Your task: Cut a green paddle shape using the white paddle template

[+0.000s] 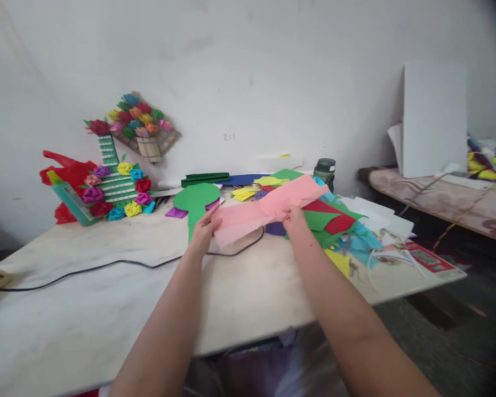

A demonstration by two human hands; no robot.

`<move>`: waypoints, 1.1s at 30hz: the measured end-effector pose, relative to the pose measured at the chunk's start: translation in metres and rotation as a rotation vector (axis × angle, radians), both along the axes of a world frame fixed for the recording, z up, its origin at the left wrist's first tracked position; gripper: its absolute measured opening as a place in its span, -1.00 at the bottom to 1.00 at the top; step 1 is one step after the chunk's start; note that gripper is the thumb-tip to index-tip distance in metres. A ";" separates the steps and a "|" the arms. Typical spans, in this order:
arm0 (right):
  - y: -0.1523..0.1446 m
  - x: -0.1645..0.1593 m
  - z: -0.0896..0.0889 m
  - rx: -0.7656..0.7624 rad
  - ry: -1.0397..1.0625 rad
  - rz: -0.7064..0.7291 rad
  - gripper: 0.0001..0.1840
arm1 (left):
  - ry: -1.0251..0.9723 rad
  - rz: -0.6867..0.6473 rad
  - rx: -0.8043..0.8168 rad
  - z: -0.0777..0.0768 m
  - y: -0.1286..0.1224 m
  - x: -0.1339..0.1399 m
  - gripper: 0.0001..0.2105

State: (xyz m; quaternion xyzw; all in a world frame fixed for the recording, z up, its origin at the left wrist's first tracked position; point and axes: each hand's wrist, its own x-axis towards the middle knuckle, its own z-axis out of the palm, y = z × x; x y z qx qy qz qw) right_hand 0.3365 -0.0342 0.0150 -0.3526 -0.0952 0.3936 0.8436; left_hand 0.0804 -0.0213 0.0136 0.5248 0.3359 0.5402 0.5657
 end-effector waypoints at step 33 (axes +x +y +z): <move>-0.008 -0.021 0.016 -0.109 -0.289 -0.030 -0.84 | 0.113 0.295 0.200 0.003 0.033 -0.019 -0.74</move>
